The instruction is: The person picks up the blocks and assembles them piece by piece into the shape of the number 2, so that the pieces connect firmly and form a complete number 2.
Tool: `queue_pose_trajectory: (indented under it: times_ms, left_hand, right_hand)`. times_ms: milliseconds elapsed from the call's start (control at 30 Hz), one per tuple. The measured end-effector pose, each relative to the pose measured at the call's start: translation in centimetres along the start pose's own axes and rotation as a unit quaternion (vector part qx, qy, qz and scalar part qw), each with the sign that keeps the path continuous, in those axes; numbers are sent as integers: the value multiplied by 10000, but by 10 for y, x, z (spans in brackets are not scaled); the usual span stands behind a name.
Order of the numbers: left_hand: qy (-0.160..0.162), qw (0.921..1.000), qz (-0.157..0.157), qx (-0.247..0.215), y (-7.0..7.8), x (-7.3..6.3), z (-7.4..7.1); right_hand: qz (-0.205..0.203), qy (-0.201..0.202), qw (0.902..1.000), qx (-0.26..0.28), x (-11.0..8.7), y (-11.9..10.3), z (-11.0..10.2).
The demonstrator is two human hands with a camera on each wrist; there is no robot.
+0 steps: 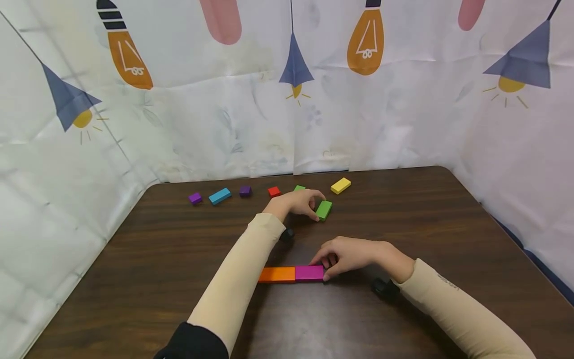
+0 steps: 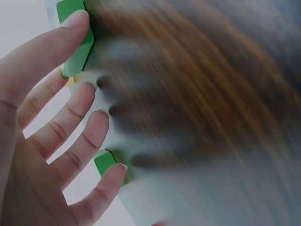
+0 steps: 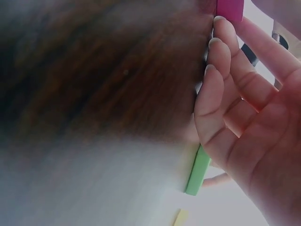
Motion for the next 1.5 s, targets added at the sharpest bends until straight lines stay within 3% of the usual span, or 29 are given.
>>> queue_pose_trajectory:
  times_ms: [233, 567, 1267, 1500]
  left_hand:
    - [23, 9999, 67, 80, -5, -6, -5]
    - [266, 9987, 261, 349, -14, -26, -20]
    - [174, 9980, 378, 477, -27, -71, -10]
    - [184, 9980, 422, 424, -31, -79, -10]
  right_hand:
    - [-58, -3, 10000, 29, 0, 0, 0]
    - [112, -24, 9999, 0, -1, -1, -4]
    - [131, -85, 9999, 5, 2, -3, -1]
    - [130, -74, 9999, -20, 2, -4, -1]
Point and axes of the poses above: each hand's wrist, its own x-axis towards the middle knuckle, its own z-axis out of the palm, y = z × x, the point moved 5 cm from there along x, towards the middle knuckle, and after that the axes turned 6 degrees about x, right-handed, at the moved point
